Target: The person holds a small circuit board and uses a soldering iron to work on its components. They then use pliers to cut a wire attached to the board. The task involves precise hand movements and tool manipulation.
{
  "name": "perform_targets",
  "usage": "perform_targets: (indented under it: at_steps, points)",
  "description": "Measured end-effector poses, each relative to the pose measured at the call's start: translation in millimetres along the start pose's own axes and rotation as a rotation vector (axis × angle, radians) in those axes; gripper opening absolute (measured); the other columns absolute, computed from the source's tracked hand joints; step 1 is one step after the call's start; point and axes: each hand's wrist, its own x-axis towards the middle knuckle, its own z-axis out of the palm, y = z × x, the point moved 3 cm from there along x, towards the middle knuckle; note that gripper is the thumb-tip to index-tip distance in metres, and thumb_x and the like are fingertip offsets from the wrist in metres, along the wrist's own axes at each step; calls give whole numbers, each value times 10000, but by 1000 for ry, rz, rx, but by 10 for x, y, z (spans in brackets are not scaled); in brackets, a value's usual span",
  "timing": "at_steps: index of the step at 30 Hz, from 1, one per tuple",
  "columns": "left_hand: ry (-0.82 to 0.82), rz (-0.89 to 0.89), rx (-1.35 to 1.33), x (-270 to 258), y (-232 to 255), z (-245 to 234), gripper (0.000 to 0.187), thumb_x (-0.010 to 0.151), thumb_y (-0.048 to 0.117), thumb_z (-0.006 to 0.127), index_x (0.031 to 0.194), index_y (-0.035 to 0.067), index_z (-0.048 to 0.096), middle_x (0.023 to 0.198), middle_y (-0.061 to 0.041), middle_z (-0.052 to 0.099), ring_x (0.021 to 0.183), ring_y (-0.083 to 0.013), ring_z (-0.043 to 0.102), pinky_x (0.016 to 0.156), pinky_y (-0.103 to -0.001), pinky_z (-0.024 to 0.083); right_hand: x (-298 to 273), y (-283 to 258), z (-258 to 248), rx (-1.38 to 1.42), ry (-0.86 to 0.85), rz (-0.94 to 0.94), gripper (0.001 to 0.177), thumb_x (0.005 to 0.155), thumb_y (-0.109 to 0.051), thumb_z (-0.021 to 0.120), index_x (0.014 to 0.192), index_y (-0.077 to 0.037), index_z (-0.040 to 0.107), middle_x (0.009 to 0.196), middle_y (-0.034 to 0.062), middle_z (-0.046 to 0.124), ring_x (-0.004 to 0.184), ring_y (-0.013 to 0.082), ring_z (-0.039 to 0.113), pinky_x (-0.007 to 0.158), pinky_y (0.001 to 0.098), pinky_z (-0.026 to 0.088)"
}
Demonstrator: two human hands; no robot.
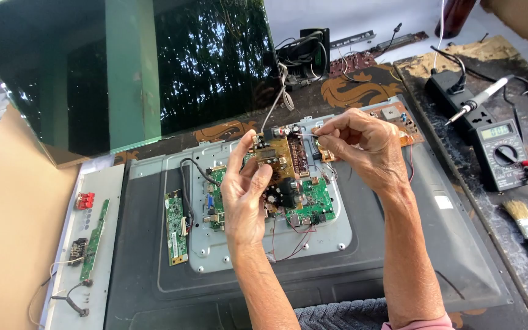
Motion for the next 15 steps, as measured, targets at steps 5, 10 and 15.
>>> perform_targets:
  at_steps: [5,10,15]
  points:
    - [4,-58,-103,5,-52,66,627,864,210,774,1454,163,566,1448,-112,513,1165,-241,480,1036,-415,417,4,-175,21,-50,20,-44,123,867,41,825,960,74,751,745,124,617,623,145,626,568,270,589]
    - [-8,-86,-154,-29,53,166,601,861,201,773,1432,168,588,1396,-75,566,1124,-197,513,995,-371,439,-10,-265,1,-77,44,-57,132,866,35,838,967,67,760,747,130,628,644,150,626,595,269,587]
    - [-170,-127,-446,22,-90,115,603,934,86,677,1503,64,479,1115,-356,671,825,-471,741,715,-531,633,-10,-360,-9,-181,55,-90,111,860,25,850,946,4,783,740,98,639,688,140,617,615,257,575]
